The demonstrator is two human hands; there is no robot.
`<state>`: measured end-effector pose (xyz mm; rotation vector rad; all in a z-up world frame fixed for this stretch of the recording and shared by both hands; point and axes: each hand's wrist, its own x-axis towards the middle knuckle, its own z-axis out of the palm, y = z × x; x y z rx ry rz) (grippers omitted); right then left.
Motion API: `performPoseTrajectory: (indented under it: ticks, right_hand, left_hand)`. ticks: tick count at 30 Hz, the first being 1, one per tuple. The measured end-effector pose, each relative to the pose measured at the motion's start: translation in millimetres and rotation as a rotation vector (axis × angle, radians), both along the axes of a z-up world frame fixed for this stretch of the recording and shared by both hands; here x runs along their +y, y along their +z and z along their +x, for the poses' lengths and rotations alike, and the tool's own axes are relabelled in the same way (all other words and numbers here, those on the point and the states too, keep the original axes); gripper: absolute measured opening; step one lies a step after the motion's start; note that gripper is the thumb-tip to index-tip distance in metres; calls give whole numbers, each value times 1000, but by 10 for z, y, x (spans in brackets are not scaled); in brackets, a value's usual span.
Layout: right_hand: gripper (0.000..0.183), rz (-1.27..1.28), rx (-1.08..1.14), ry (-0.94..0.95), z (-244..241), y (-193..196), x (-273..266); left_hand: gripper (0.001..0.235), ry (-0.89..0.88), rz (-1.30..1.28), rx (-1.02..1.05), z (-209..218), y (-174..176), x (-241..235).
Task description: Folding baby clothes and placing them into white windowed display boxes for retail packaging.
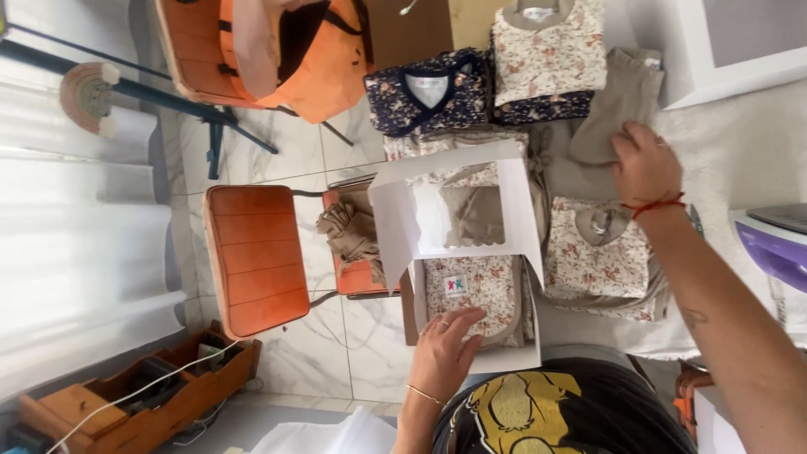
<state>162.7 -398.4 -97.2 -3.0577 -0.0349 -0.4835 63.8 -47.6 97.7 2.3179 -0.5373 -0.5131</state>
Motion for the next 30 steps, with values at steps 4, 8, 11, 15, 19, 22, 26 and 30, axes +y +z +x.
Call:
performPoseTrajectory:
  ticks: [4,8,11,15,19,22,26,30]
  right_hand:
    - [27,251,155,-51,87,154,-94]
    - [25,230,-175,-80,-98,714,-93]
    - [21,555,-204,-41,-576,1389,198]
    - [26,671,-18,315,-899,3084,1207]
    - [42,400,82,830,-1432,2778,1367]
    - [37,720,177,617,-1440,2576,1474]
    - [41,962,132,251,-1317,2506,1674]
    - [21,932,67,490,-1233,2603,1865]
  left_hand:
    - [25,38,-99,59,-24,143,43]
    - [23,112,-429,503,21,333,-77]
    - [48,98,-679,886,123,439,-270]
    - [117,113,-1027,1448,252,492,-515]
    - [59,558,-1250,1445,50,-2,-362]
    - [38,339,-1381,1087,143,161,-234]
    - [17,229,-1081,637,53,-168,-29]
    - [19,158,-986,79,8,-12,22]
